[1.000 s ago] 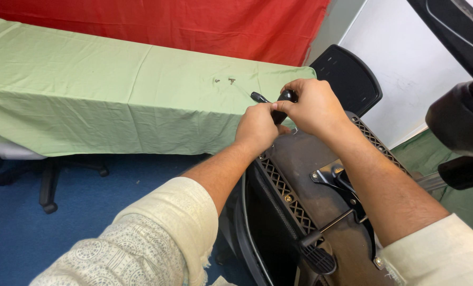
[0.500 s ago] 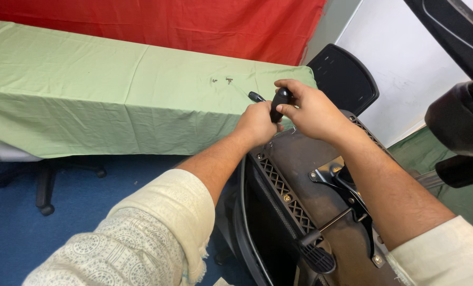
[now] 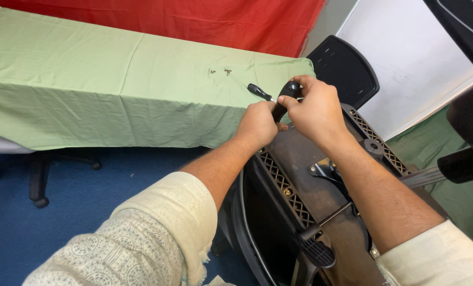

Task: The person uses a screwdriver to tighten screws on a black plastic frame attached to an office chair base. The person holds the frame with one hand and turns the screwdriver with the other, working on multiple screw locations.

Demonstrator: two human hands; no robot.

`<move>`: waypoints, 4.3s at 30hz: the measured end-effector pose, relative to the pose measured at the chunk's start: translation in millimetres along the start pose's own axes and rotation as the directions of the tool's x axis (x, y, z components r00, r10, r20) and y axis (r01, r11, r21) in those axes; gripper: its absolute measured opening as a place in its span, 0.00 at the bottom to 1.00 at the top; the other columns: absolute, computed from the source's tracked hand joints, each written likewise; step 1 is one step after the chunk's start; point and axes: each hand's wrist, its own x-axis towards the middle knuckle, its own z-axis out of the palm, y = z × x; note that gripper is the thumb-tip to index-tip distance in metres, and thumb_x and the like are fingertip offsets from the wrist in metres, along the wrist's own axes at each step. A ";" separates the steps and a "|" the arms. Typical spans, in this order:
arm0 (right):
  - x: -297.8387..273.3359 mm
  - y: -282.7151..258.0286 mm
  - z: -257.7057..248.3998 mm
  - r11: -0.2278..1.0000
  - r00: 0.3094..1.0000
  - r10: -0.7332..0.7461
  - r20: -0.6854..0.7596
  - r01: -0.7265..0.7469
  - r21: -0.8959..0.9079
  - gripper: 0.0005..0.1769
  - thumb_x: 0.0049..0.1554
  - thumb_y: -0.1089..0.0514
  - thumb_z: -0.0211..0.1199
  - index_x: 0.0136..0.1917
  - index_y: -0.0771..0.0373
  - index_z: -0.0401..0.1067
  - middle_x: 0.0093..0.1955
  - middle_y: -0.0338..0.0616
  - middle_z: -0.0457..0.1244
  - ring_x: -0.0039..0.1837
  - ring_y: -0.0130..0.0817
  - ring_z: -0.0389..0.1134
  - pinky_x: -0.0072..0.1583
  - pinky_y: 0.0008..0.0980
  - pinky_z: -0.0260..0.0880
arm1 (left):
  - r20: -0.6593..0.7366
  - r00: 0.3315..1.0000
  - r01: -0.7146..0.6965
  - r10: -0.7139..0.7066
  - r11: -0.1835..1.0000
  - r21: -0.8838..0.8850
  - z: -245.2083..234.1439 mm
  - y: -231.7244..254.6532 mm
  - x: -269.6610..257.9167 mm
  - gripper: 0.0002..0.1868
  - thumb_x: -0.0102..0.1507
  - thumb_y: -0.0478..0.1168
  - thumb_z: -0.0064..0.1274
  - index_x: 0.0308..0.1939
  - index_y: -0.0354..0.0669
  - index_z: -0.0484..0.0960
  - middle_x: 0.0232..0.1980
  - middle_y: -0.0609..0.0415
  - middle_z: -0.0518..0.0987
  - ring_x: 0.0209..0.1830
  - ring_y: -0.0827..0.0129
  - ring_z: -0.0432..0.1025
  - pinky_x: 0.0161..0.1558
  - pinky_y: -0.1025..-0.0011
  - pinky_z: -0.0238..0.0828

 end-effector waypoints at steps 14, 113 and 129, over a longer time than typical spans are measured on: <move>6.5 32.7 9.2 0.902 0.981 -0.175 0.078 0.128 0.412 0.19 0.57 0.61 0.68 0.61 0.68 0.71 0.51 0.42 0.71 0.52 0.25 0.72 0.54 0.26 0.73 | 0.279 0.960 0.026 -0.032 0.999 0.025 -8.8 -5.0 24.4 0.04 0.54 0.35 0.61 0.33 0.42 0.85 0.36 0.48 0.86 0.40 0.59 0.82 0.44 0.64 0.76; -16.5 1.1 41.3 0.935 0.977 0.110 -0.183 -0.039 0.352 0.26 0.54 0.67 0.71 0.64 0.63 0.67 0.45 0.40 0.68 0.45 0.26 0.71 0.45 0.31 0.74 | 0.204 0.966 -0.133 0.156 0.984 -0.121 -16.1 -17.2 15.6 0.15 0.54 0.39 0.68 0.41 0.36 0.84 0.36 0.42 0.84 0.38 0.53 0.79 0.40 0.62 0.74; 4.8 31.9 27.8 0.828 0.982 -0.185 0.036 0.136 0.544 0.19 0.62 0.66 0.63 0.66 0.68 0.66 0.57 0.42 0.69 0.59 0.26 0.70 0.62 0.28 0.71 | 0.504 0.839 -0.080 0.206 0.962 -0.260 -10.7 -39.0 45.5 0.07 0.54 0.30 0.61 0.36 0.40 0.83 0.37 0.55 0.85 0.41 0.70 0.80 0.46 0.70 0.76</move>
